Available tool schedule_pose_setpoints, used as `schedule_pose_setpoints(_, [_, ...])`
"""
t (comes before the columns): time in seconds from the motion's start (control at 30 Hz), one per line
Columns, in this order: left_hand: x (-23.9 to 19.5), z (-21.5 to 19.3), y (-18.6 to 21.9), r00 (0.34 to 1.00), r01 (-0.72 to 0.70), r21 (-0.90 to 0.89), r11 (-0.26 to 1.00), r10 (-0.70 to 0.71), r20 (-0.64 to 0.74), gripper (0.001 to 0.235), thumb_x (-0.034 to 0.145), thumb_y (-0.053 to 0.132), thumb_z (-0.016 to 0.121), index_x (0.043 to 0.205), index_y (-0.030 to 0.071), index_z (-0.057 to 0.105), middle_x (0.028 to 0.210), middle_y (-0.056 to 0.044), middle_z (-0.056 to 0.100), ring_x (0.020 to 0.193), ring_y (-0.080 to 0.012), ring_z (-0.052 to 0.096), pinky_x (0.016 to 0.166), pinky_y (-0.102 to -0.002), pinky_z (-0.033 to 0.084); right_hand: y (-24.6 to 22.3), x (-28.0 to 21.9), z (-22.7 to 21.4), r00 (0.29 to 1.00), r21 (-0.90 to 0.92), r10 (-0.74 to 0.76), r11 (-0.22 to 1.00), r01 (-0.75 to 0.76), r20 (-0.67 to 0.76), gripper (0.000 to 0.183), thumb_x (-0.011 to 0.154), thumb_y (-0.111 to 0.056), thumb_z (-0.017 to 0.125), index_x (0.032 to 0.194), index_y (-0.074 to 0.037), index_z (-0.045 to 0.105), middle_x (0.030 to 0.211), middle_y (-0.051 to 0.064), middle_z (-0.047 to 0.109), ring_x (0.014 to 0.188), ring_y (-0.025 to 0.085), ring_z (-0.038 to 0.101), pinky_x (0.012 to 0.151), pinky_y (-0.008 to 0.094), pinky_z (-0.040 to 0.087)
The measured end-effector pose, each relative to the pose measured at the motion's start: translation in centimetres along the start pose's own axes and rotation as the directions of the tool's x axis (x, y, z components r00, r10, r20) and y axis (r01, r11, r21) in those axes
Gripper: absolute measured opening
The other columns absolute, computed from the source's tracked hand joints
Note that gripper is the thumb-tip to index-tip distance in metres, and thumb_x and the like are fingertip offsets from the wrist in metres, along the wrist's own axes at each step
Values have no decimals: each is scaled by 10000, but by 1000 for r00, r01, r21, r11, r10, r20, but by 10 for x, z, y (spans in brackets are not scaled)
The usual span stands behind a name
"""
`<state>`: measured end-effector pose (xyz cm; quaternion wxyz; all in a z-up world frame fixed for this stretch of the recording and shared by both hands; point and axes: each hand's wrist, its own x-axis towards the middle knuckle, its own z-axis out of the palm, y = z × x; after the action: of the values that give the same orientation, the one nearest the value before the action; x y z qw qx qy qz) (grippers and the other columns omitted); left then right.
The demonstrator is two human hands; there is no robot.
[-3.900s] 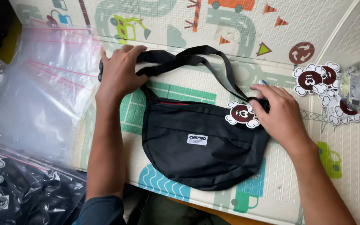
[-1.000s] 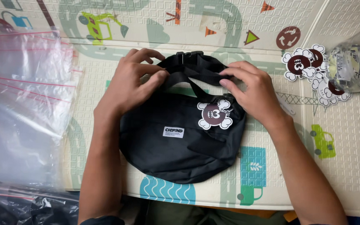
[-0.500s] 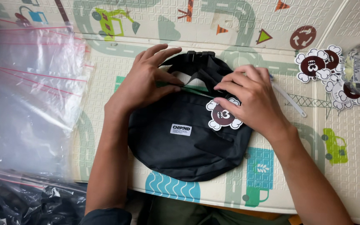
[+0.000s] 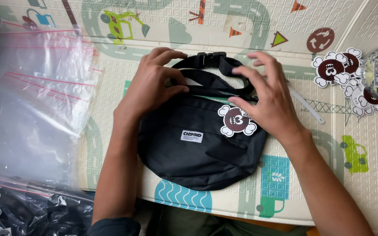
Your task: The person places a black fanny pack into a clear plastic bag and seals it. They then take another black fanny pack and use a white toothbrush to scrub the exterior fabric and zipper areas.
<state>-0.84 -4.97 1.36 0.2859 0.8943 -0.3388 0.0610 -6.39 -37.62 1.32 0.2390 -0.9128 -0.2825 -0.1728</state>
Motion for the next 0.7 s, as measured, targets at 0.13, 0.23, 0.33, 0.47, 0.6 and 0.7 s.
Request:
schedule_pose_setpoints(0.13, [-4,-2,-7,999,41,43,998,-39,-36,275,883,354,1019,807,199,806,1349,-12,788,1252,-304,618,1036,-499,418,8,-5,3,986,1,143,990,-143,90,1107,888,-312,1016,1750,19,406,1610,268,468,1551,457,491,1350,585,427])
schedule_pose_setpoints(0.23, [-8,-3,-14,997,59,72,996,-56,-47,318,847,451,1043,862,192,859,1281,-45,804,1115,-317,671,915,-498,479,8,-7,6,954,168,242,948,-271,174,990,937,-209,950,1744,10,419,1592,246,597,1482,423,596,1248,533,472])
schedule_pose_setpoints(0.33, [-13,-3,-19,977,213,135,968,-212,-26,294,767,407,1033,936,229,871,1184,1,811,1093,-346,766,921,-515,554,12,-9,13,987,310,145,937,-161,74,821,907,-30,956,1647,29,607,1390,252,727,1306,490,724,1094,550,563])
schedule_pose_setpoints(0.47, [-10,-8,-8,968,250,177,952,-246,-45,352,751,356,1015,1058,253,878,1255,6,808,1107,-358,788,897,-497,567,17,-11,22,990,326,111,936,-133,87,328,955,18,899,1262,-55,811,1200,83,836,1153,334,804,1024,430,605])
schedule_pose_setpoints(0.6, [-8,-2,-8,960,280,162,946,-275,-55,256,802,176,928,1032,263,856,1203,79,829,1066,-307,819,895,-451,615,22,-13,16,974,344,166,915,-210,153,203,892,71,903,1026,-59,823,1067,87,849,1036,323,828,946,412,626])
schedule_pose_setpoints(0.7, [-6,5,-16,963,269,140,953,-263,-60,206,809,186,939,975,259,840,1117,88,847,1031,-292,833,867,-432,635,20,-12,4,955,347,199,899,-267,220,223,877,71,881,1059,-37,812,1055,126,858,1022,346,835,940,437,629])
